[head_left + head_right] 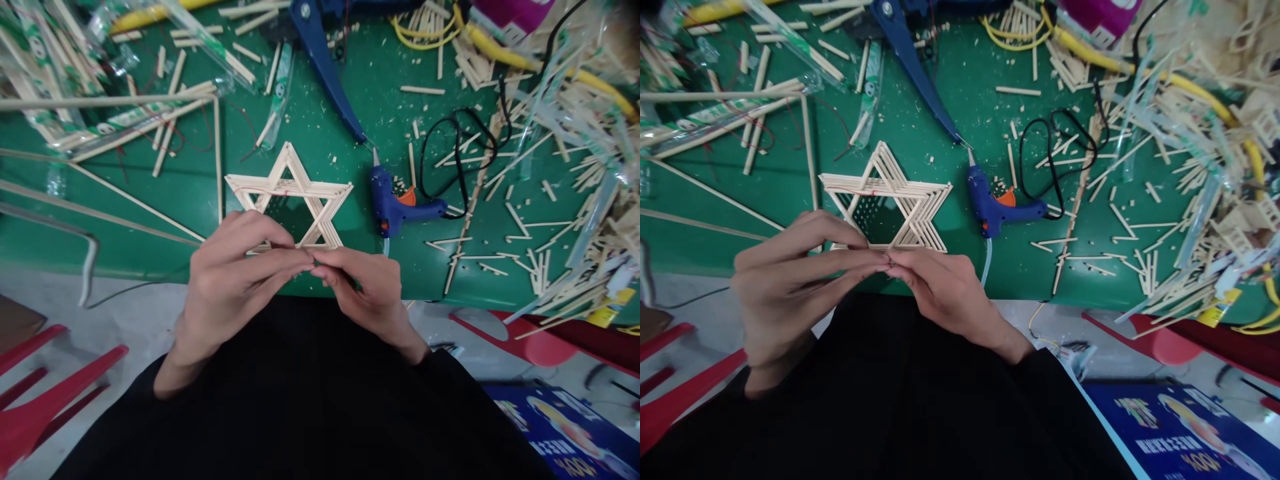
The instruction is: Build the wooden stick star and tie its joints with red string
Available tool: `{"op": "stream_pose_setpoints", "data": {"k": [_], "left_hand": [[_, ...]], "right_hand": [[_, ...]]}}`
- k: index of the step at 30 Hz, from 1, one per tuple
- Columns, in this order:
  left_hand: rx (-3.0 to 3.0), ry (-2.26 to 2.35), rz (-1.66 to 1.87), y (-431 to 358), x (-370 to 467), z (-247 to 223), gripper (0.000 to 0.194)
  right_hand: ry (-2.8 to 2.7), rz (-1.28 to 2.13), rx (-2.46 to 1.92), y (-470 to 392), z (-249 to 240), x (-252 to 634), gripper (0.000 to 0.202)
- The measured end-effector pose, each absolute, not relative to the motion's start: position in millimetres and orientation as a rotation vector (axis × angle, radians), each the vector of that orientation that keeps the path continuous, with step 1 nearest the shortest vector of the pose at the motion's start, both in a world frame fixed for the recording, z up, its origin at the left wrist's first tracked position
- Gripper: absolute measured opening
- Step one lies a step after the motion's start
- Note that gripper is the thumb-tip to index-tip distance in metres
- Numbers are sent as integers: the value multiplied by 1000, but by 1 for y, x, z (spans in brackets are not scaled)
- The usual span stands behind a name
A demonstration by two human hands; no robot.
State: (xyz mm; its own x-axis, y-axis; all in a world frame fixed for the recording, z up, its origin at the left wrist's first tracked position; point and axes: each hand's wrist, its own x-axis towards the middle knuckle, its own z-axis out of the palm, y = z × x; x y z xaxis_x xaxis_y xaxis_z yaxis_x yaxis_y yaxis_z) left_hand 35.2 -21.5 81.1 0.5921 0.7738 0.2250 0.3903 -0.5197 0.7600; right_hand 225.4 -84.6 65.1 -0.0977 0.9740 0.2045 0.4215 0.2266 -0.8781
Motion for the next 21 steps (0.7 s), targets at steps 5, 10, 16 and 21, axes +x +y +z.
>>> {"op": "stream_pose_setpoints", "data": {"k": [5,10,16,21], "left_hand": [[2295,955,658,-17,32,81,20],[2605,1055,622,-8,28,80,18],[2788,1062,546,-5,34,76,10],[2748,1092,568,-4,34,75,11]], "right_hand": [[-1631,761,-1434,-87,64,223,8],[-1737,523,-1615,-87,62,220,13],[-1878,415,-1702,-87,63,221,19],[-1955,381,-1749,-84,67,221,23]]}}
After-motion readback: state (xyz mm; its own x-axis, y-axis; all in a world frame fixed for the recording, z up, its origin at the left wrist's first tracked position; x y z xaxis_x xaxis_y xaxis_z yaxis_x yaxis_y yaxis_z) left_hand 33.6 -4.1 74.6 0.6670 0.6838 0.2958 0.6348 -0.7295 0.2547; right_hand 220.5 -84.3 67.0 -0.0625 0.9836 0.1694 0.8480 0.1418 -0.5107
